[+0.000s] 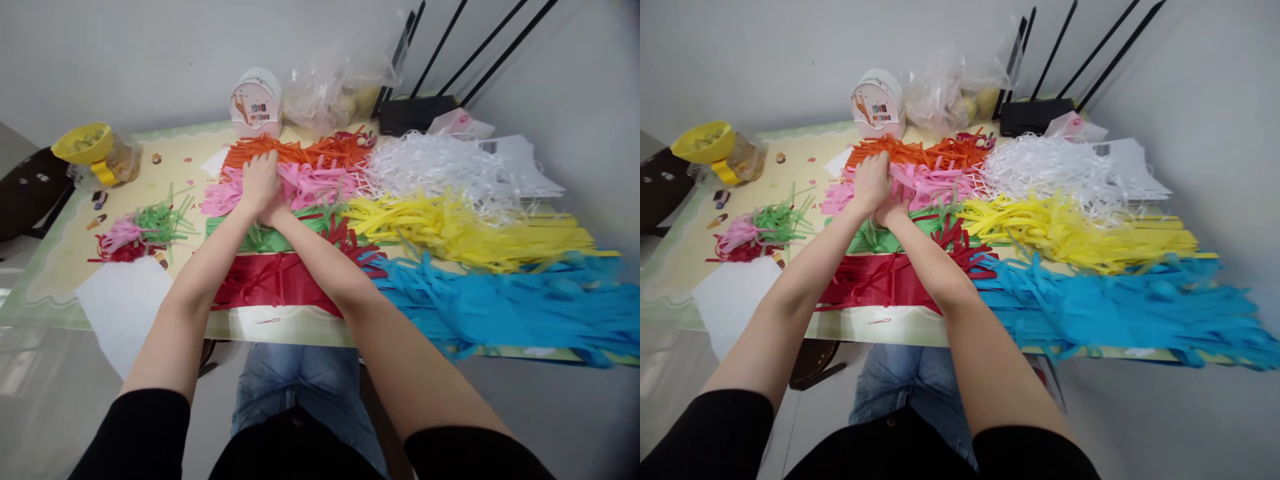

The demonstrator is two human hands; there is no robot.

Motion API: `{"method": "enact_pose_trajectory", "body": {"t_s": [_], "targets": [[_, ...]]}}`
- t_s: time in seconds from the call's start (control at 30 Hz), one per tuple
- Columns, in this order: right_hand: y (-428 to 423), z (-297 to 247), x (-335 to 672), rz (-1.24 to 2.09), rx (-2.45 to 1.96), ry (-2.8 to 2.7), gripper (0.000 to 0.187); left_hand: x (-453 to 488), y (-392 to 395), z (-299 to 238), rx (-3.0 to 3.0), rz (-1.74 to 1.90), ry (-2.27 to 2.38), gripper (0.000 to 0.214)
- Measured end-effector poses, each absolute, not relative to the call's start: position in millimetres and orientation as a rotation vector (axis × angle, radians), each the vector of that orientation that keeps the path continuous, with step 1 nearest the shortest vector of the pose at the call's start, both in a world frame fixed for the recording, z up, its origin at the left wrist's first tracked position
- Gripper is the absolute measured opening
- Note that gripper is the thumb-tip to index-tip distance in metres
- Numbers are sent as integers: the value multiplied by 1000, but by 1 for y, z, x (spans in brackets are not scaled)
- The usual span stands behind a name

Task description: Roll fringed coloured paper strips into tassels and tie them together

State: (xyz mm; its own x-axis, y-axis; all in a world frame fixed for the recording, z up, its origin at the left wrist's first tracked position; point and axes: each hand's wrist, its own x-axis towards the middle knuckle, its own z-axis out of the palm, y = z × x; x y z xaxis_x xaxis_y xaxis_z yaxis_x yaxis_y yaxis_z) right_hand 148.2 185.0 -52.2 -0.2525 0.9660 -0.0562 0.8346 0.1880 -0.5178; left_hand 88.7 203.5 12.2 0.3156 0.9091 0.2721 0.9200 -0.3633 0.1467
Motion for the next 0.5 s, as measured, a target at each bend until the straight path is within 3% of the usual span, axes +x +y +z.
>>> {"method": "enact_pose_trajectory", "body": {"t_s": [0.1,0.27,0.43,0.5], "targets": [[190,-54,143,675,-1982,-2234,65,90,216,27,-2476,-679,-1860,37],[197,-54,141,714,-2066,-2316,67,96,238,71,-2407,-892,-1962,23],[195,-58,141,672,-2054,-2353,66,102,277,141,-2293,-1126,-1942,8],[195,-57,142,648,-2013,-2381,65,98,295,175,-2472,-1267,-1737,6]]}}
